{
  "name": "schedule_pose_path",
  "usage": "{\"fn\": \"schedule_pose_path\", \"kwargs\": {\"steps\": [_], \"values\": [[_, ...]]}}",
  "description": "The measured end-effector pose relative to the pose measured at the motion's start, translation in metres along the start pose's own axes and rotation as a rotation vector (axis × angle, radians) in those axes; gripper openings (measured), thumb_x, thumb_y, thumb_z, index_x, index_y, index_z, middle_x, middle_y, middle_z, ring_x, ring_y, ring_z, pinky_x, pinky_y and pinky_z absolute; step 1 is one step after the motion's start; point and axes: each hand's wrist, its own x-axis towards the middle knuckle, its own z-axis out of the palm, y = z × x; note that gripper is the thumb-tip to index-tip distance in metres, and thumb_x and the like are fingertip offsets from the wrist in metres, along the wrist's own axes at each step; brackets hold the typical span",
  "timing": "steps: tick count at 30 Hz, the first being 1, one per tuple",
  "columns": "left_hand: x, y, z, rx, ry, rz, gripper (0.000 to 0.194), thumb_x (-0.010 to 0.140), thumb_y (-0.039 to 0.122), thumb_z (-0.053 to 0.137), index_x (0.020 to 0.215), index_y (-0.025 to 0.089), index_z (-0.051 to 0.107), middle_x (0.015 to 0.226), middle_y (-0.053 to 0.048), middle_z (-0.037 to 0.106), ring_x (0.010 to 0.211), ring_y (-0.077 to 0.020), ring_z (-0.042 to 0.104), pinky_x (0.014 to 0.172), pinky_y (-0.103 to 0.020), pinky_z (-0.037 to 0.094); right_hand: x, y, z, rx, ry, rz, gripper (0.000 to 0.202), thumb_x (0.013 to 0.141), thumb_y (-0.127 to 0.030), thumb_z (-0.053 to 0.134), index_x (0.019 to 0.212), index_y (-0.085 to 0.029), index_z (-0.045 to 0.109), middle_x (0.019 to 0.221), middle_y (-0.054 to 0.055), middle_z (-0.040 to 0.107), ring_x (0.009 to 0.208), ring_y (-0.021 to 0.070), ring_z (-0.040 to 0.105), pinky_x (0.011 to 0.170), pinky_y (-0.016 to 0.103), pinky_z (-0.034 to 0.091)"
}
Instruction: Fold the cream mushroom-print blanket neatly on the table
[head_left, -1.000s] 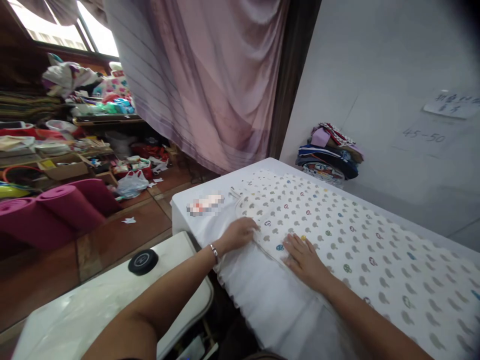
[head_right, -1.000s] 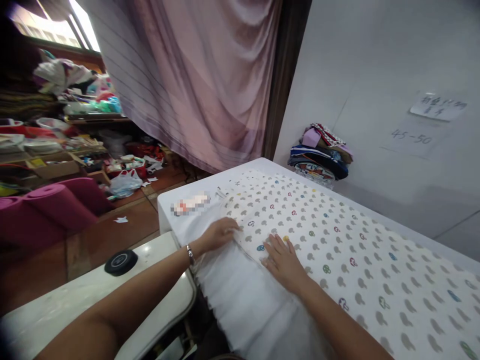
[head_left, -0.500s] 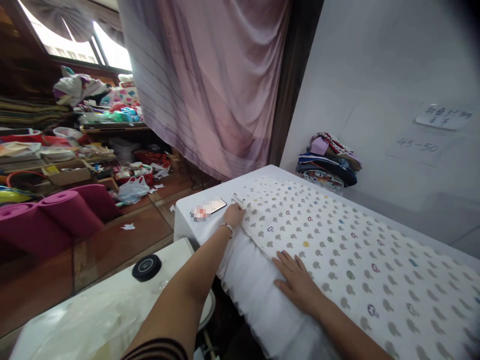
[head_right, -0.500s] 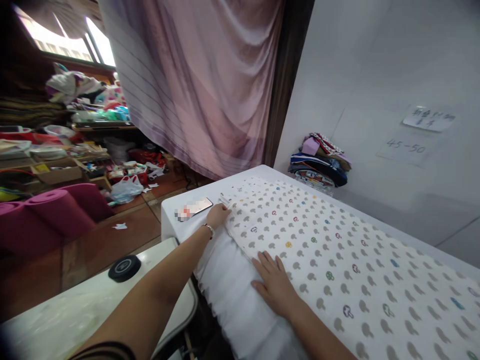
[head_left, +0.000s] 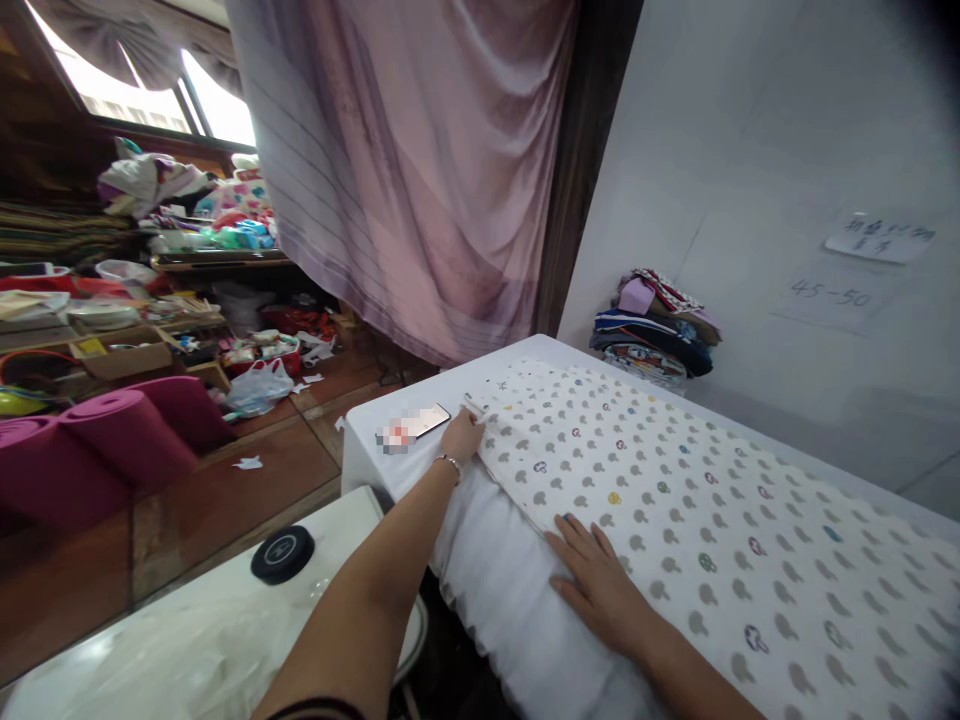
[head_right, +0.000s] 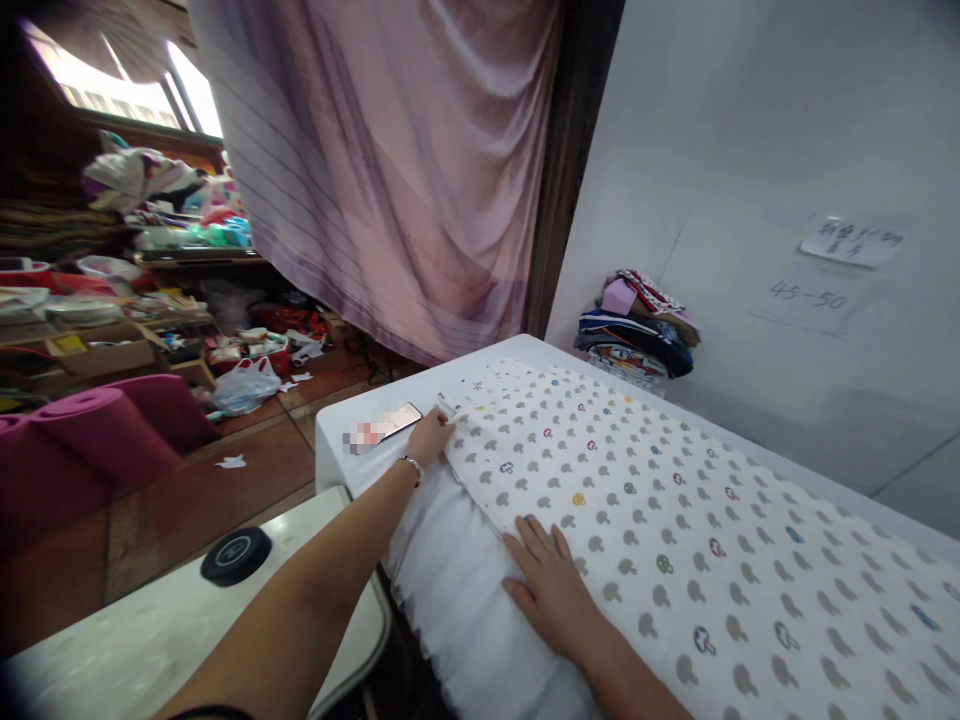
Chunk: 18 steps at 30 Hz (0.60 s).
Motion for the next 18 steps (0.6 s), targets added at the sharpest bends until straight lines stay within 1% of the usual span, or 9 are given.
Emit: {"fn": "schedule_pose_path", "kwargs": {"steps": [3,5,8,10,12,14,16,18], "values": [[-0.003,-0.001,0.002,-0.034,0.027,0.027,0.027,0.081,0.028,0.051,0.105,0.020,0.058,0.098,-0.006,0.068,0.090,-0.0202,0.061,0.072,-0.028,0.042,0.006,0.007,-0.011,0.049,0.051,0.008,0.054,0.092,-0.049,0.037,0.142,-0.028,0.037,0.150,0.002,0.027,0.140,0.0240,0.021,0.114,0.050,0.014],[-0.006,-0.001,0.004,-0.049,0.046,0.049,0.024,0.082,0.027,0.048,0.103,0.021,0.060,0.098,-0.006,0.068,0.093,-0.0204,0.060,0.075,-0.028,0.042,0.020,0.016,-0.026,0.055,0.145,0.021,0.052,0.092,-0.049,0.036,0.138,-0.027,0.045,0.146,0.002,0.036,0.137,0.0251,0.028,0.113,0.050,0.019],[-0.011,0.000,0.007,-0.066,0.062,0.068,0.019,0.083,0.027,0.047,0.093,0.022,0.062,0.096,-0.005,0.068,0.094,-0.0208,0.060,0.075,-0.028,0.041,0.056,0.032,-0.059,0.030,0.278,0.038,0.047,0.092,-0.046,0.035,0.129,-0.025,0.056,0.136,0.004,0.050,0.129,0.0258,0.041,0.109,0.046,0.030],[-0.012,0.000,0.008,-0.078,0.070,0.069,0.018,0.083,0.028,0.046,0.091,0.022,0.062,0.095,-0.005,0.068,0.092,-0.0206,0.060,0.074,-0.028,0.041,0.088,0.039,-0.084,-0.012,0.317,0.062,0.043,0.092,-0.041,0.035,0.122,-0.024,0.062,0.129,0.004,0.057,0.122,0.0253,0.049,0.105,0.043,0.037],[-0.012,-0.002,0.009,-0.089,0.076,0.071,0.017,0.084,0.027,0.046,0.090,0.022,0.061,0.095,-0.005,0.067,0.090,-0.0200,0.060,0.073,-0.028,0.041,0.122,0.041,-0.104,-0.047,0.320,0.088,0.039,0.090,-0.034,0.038,0.118,-0.024,0.064,0.124,0.004,0.061,0.117,0.0240,0.053,0.102,0.039,0.040],[-0.011,-0.004,0.010,-0.096,0.080,0.077,0.017,0.084,0.027,0.046,0.091,0.022,0.061,0.095,-0.004,0.067,0.090,-0.0192,0.059,0.074,-0.027,0.041,0.157,0.038,-0.118,-0.065,0.290,0.109,0.037,0.089,-0.029,0.040,0.116,-0.021,0.065,0.122,0.004,0.062,0.114,0.0226,0.055,0.100,0.035,0.041],[-0.010,-0.006,0.012,-0.097,0.080,0.084,0.016,0.084,0.027,0.047,0.091,0.022,0.061,0.095,-0.004,0.067,0.091,-0.0187,0.059,0.075,-0.027,0.041,0.190,0.032,-0.123,-0.073,0.236,0.131,0.037,0.090,-0.026,0.040,0.116,-0.020,0.064,0.123,0.004,0.061,0.112,0.0215,0.057,0.096,0.032,0.044],[-0.010,-0.009,0.013,-0.095,0.080,0.091,0.016,0.085,0.028,0.047,0.092,0.022,0.061,0.096,-0.004,0.067,0.092,-0.0185,0.058,0.076,-0.027,0.040,0.218,0.025,-0.121,-0.132,0.173,0.128,0.038,0.091,-0.023,0.038,0.119,-0.019,0.063,0.126,0.005,0.059,0.112,0.0211,0.057,0.094,0.030,0.045]]}}
